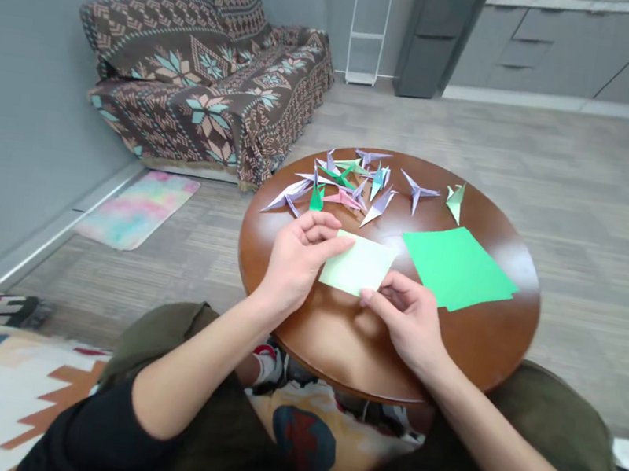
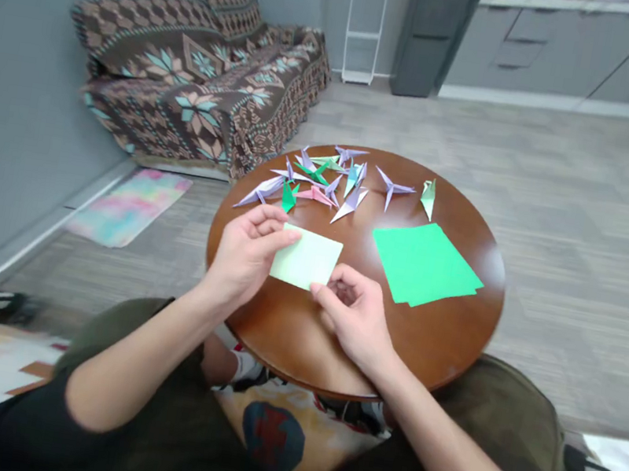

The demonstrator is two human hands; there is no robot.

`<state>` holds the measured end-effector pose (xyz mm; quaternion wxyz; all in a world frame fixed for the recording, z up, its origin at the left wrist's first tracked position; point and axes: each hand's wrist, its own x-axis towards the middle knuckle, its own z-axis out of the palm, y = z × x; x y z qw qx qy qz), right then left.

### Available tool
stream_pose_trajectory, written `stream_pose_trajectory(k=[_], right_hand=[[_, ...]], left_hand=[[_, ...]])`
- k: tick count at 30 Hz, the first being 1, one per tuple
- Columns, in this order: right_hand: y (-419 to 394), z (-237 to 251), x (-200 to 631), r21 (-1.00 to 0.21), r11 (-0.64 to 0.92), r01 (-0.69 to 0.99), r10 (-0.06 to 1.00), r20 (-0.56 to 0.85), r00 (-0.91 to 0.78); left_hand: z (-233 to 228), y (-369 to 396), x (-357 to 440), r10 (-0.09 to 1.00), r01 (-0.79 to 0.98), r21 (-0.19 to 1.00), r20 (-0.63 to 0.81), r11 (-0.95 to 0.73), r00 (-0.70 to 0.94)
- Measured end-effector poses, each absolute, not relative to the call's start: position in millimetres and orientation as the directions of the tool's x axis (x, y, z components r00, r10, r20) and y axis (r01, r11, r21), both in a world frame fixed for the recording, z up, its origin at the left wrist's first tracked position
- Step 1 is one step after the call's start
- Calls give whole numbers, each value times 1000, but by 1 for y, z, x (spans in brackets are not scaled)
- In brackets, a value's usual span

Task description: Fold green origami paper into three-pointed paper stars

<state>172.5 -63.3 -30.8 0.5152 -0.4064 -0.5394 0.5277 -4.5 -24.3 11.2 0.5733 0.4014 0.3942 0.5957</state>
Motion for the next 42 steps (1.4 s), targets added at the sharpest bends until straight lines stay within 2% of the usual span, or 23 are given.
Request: stream_pose_trajectory(k=[4, 7, 11, 17, 24, 32, 36, 42], right_hand=[[-60, -32, 171, -983, 94, -155, 994, 102, -43], [-57, -33, 174, -990, 91, -105, 996, 89, 28], [-56, -34, 177, -996, 80, -45, 996, 78, 53], [-57, -33, 176, -994, 90, -55, 994, 86, 68], [-58, -29, 176, -993, 111, -33, 990, 108, 90], [-58, -37, 179, -991, 106, -88, 990, 96, 108], [-55, -35, 177, -993, 86, -84, 991, 77, 111], [-52, -32, 177, -985, 160, -58, 984, 155, 84]], left_hand=[[6, -34, 7, 998, -364, 931, -22, 43, 62], [2, -41, 14, 993, -339, 938, -38, 74, 111], [2, -41, 15, 994, -277, 961, 17, 13, 105], [3, -43, 16, 992, -245, 969, 36, -6, 119], [3, -48, 19, 994, -219, 970, 109, -100, 26], [2, -42, 14, 975, -189, 982, 38, 4, 219], [1, -37, 10, 989, -162, 985, 82, -61, 126], [1, -21, -6, 992, -168, 978, 124, -123, -6]])
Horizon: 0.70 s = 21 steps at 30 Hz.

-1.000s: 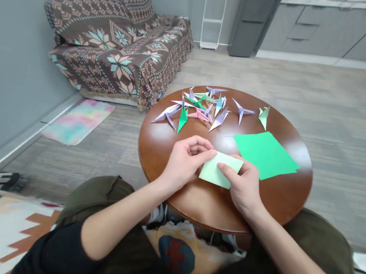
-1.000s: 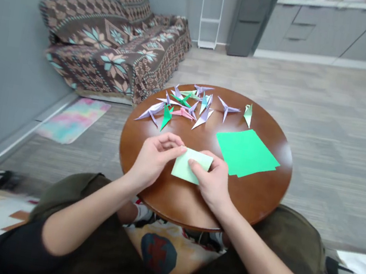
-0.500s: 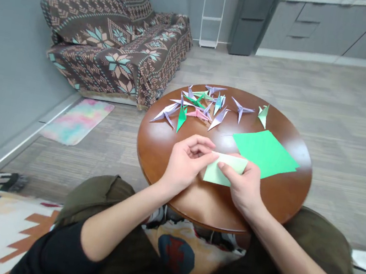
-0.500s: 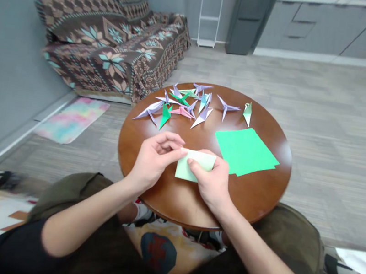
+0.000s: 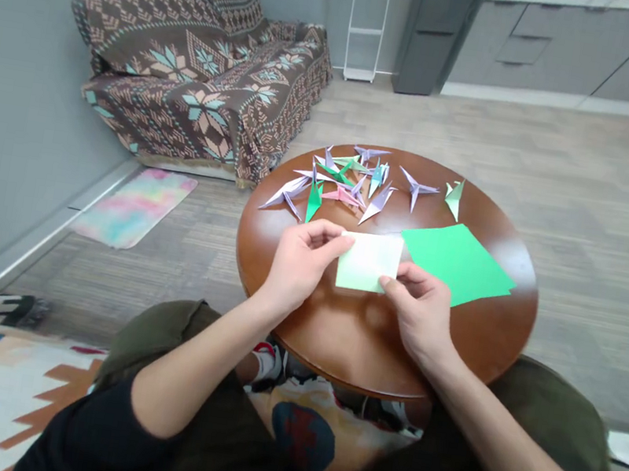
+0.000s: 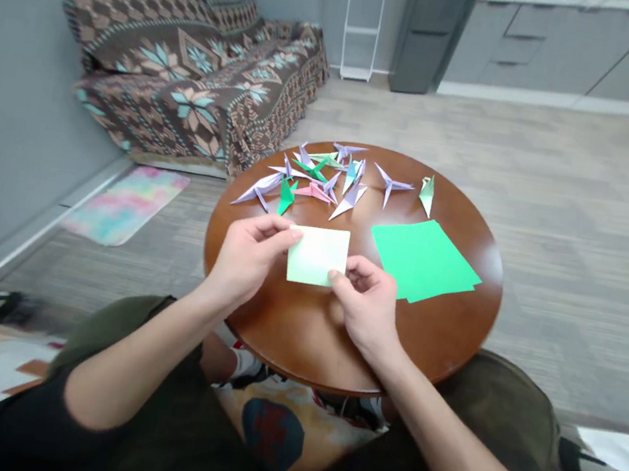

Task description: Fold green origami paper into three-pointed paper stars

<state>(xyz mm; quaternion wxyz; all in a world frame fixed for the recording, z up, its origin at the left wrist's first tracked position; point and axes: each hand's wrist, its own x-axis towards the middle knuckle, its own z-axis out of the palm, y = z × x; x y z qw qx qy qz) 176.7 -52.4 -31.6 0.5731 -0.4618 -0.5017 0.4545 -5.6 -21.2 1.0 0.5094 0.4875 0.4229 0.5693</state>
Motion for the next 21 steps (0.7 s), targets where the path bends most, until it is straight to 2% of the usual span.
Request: stream_pose_trajectory(k=[6, 10, 15, 21], right_hand=[[-55, -32, 181, -986, 166, -27, 985, 165, 49], [-54, -32, 178, -983, 160, -84, 987, 158, 33], [-54, -32, 176, -980, 179, -92, 983, 174, 57], [-58, -36, 176, -971, 235, -42, 972, 235, -3]], left_hand=[[-2, -14, -11, 993, -226, 967, 104, -116, -65], [-3, -25, 1, 997, -185, 979, 81, -82, -12], [0, -43, 15, 987, -120, 993, 33, -14, 159], [-3, -41, 12, 993, -60, 997, 48, -42, 107]])
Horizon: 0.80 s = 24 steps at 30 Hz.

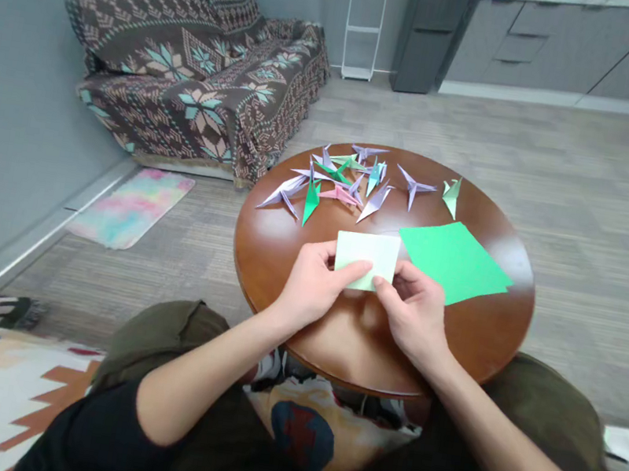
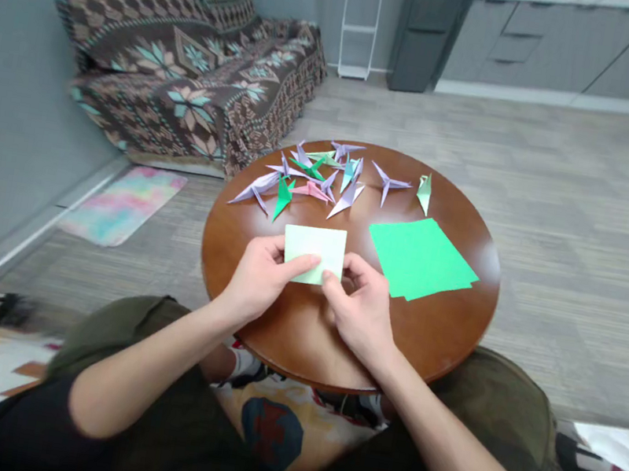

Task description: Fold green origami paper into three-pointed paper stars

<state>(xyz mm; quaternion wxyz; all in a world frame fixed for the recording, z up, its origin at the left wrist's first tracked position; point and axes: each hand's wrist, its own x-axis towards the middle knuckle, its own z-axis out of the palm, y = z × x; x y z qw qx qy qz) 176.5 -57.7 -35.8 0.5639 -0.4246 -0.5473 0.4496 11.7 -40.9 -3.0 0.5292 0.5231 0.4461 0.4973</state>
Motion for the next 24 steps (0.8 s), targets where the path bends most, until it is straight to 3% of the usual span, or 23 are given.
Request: stream_pose_trajectory(k=[7, 17, 21, 24], right_hand=[[-56, -34, 181, -967, 252, 40, 967, 253, 23], [-53, -36, 178, -964, 217, -155, 976, 216, 28], [-53, -34, 179, -970, 164, -179, 982, 177, -58], [-54, -31, 181, -978, 126, -167, 981, 147, -123]], left_hand=[[-6, -27, 1, 999, -140, 989, 39, -39, -8], [2, -31, 1, 983, -330, 941, -20, 80, 181], [3, -31, -3, 968, -296, 948, -40, 115, 248], [2, -29, -4, 982, -261, 963, -15, 64, 187]])
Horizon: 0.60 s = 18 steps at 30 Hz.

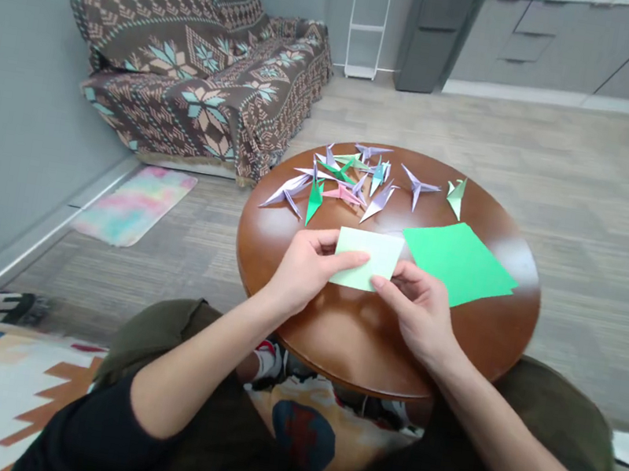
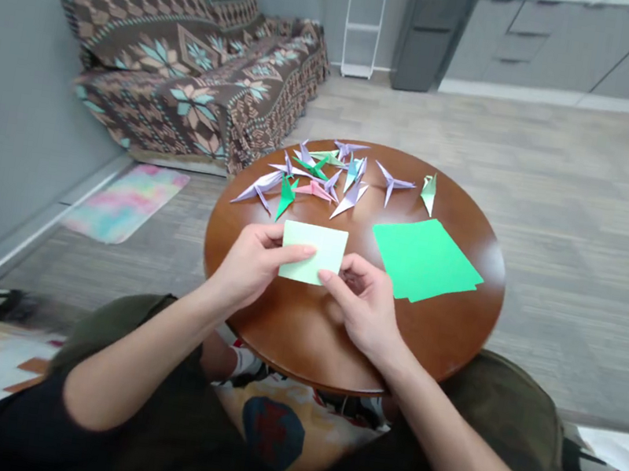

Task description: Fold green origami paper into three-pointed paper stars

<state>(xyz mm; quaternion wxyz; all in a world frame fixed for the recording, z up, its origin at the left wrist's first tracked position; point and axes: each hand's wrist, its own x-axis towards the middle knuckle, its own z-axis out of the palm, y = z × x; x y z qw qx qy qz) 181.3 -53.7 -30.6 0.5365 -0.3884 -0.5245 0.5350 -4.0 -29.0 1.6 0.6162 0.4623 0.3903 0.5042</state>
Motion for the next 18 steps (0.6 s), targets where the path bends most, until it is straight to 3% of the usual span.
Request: stream_pose_trajectory(k=[5, 9, 11, 14, 18], right_hand=[[-54, -26, 181, -987, 73, -142, 983, 96, -159], [-52, -29, 182, -981, 36, -193, 993, 57, -106], [-50, -32, 183, -971, 18, -237, 998, 34, -62], [-46, -35, 186, -976, -6, -216, 997, 12, -82], [-44, -33, 192, -973, 228, -39, 973, 226, 43]], left_hand=[[6, -21, -7, 998, -277, 959, 69, -63, 12], [14, -17, -11, 994, -388, 916, 76, -101, -79], [16, -18, -13, 998, -347, 937, 57, -47, 18], [13, -22, -13, 957, -91, 994, -37, 66, 286], [8, -23, -13, 914, 135, 987, -130, 84, 384]])
